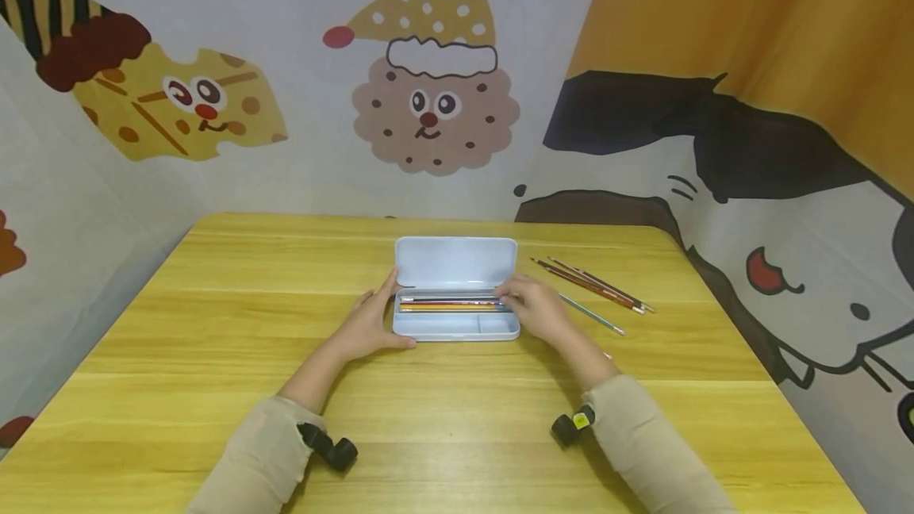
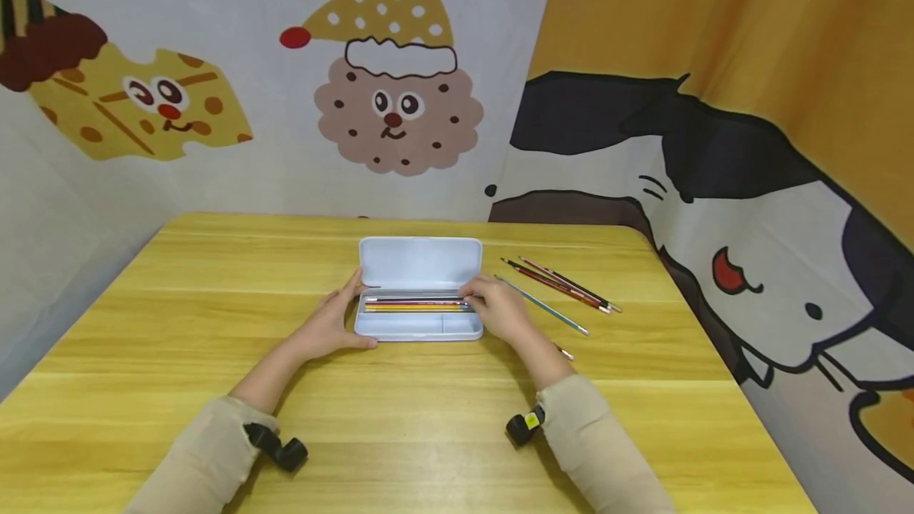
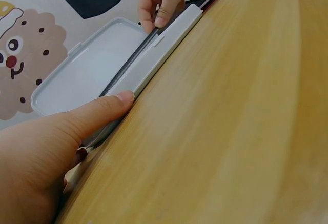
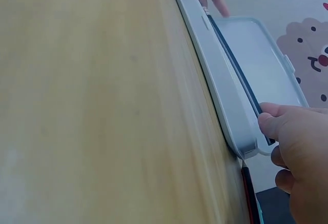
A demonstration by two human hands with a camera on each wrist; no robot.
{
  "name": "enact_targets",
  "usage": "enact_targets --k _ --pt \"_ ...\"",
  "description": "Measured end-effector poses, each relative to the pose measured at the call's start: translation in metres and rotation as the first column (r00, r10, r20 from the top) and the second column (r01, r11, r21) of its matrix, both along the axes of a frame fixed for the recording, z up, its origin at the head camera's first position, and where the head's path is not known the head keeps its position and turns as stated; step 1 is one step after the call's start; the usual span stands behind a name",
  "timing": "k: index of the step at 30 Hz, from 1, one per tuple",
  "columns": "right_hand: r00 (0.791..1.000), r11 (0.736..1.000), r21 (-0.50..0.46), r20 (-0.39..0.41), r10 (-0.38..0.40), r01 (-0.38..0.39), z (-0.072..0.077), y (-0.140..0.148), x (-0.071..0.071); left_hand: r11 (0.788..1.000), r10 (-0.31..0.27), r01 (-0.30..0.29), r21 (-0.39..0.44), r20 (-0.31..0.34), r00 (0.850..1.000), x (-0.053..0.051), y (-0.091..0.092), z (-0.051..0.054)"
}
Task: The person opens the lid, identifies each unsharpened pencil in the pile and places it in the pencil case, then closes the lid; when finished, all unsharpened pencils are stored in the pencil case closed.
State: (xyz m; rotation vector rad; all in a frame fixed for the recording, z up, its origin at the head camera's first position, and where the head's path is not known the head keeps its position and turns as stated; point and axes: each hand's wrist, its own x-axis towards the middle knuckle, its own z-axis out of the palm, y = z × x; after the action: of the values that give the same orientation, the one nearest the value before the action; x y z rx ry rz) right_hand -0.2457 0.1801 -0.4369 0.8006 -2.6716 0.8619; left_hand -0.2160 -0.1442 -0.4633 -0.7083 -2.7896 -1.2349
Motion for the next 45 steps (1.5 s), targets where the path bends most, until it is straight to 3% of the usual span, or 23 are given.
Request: enact_targets --k 10,22,30,39,45 --pt "0.999 0.999 0.043 0.05 0.003 -0.005 -0.005 -0.005 -0.004 1.0 0.003 -0.003 -0.001 0.0 1.0 0.0 0.0 -0.001" --pt "0.999 0.997 0.08 0.053 0.013 -0.017 -0.009 -0.004 -0.006 1.0 0.006 -0.006 -0.006 0.017 1.0 0.0 0.001 -0.001" --pt "0.999 0.998 0.059 0.05 -0.006 0.003 -0.004 -0.005 -0.003 1.0 0.008 -0.008 -0.003 0.028 1.0 -0.001 0.0 -0.003" --pt "1.0 1.0 -0.028 -0.009 -0.002 0.002 0.013 -0.004 -0.001 1.0 0.006 -0.006 -0.007 0.025 1.0 -0.002 0.0 -0.003" --pt "0.991 0.998 -0.056 -0.134 0.005 -0.013 0.029 -0.005 -0.007 1.0 0.009 -0.008 -0.004 0.023 1.0 -0.002 0.0 -0.003"
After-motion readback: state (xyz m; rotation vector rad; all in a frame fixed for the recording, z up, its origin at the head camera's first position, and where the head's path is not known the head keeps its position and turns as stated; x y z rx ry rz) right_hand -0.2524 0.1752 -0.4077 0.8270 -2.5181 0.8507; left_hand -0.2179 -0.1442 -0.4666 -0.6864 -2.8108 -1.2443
